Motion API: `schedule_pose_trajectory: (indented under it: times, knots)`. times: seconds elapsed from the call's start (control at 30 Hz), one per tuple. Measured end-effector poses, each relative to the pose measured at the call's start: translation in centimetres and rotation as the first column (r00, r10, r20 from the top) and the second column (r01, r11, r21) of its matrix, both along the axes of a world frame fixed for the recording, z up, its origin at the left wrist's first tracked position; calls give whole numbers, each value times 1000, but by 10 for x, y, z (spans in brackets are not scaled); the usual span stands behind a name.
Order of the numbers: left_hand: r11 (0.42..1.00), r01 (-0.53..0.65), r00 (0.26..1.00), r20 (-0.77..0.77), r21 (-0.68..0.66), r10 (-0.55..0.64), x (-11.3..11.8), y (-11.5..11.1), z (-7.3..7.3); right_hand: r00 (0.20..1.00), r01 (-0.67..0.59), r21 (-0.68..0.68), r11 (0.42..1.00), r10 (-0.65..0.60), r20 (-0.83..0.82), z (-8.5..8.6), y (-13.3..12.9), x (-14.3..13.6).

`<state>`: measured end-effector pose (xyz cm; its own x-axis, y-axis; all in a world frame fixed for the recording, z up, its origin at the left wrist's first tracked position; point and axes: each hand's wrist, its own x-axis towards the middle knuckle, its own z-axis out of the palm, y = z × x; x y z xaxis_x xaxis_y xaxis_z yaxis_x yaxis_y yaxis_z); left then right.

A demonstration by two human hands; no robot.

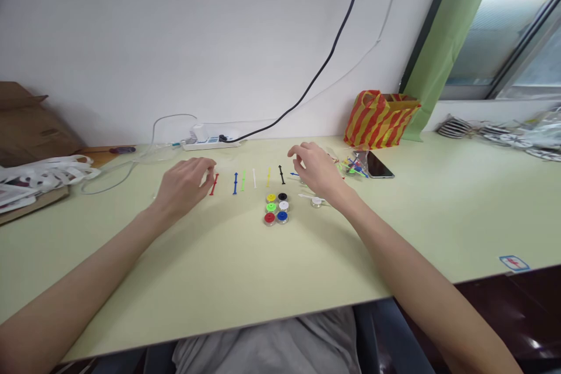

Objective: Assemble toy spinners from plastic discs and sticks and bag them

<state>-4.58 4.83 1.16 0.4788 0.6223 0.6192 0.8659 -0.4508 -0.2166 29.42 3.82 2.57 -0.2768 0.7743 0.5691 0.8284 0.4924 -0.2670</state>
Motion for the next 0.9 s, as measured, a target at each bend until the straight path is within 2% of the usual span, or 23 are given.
schedule_pose_trajectory:
  times: [0.1,0.23,0.33,0.43,0.53,0.63,0.9]
  knots:
    - [997,74,997,-33,-33,-75,8,-3,-3,994,-2,-118,993,14,109,5,1,7]
    - [995,82,996,-21,-47,-84,12,-6,-2,976,97,-221,970,-49,214,8,9,28]
    - [993,103,995,25,-60,-101,13,-8,-1,964,151,-320,935,-69,255,10,13,45]
    - [983,183,982,58,-11,-182,17,-11,0,953,198,-397,896,-81,293,9,17,56]
    - [963,259,964,43,72,-263,21,-13,0,948,222,-360,906,-113,299,3,23,57]
    - [947,308,951,-5,91,-309,22,-16,1,950,213,-330,920,-117,288,-6,30,54]
    - [947,317,948,16,58,-319,20,-21,7,964,148,-391,908,-45,261,-16,37,51]
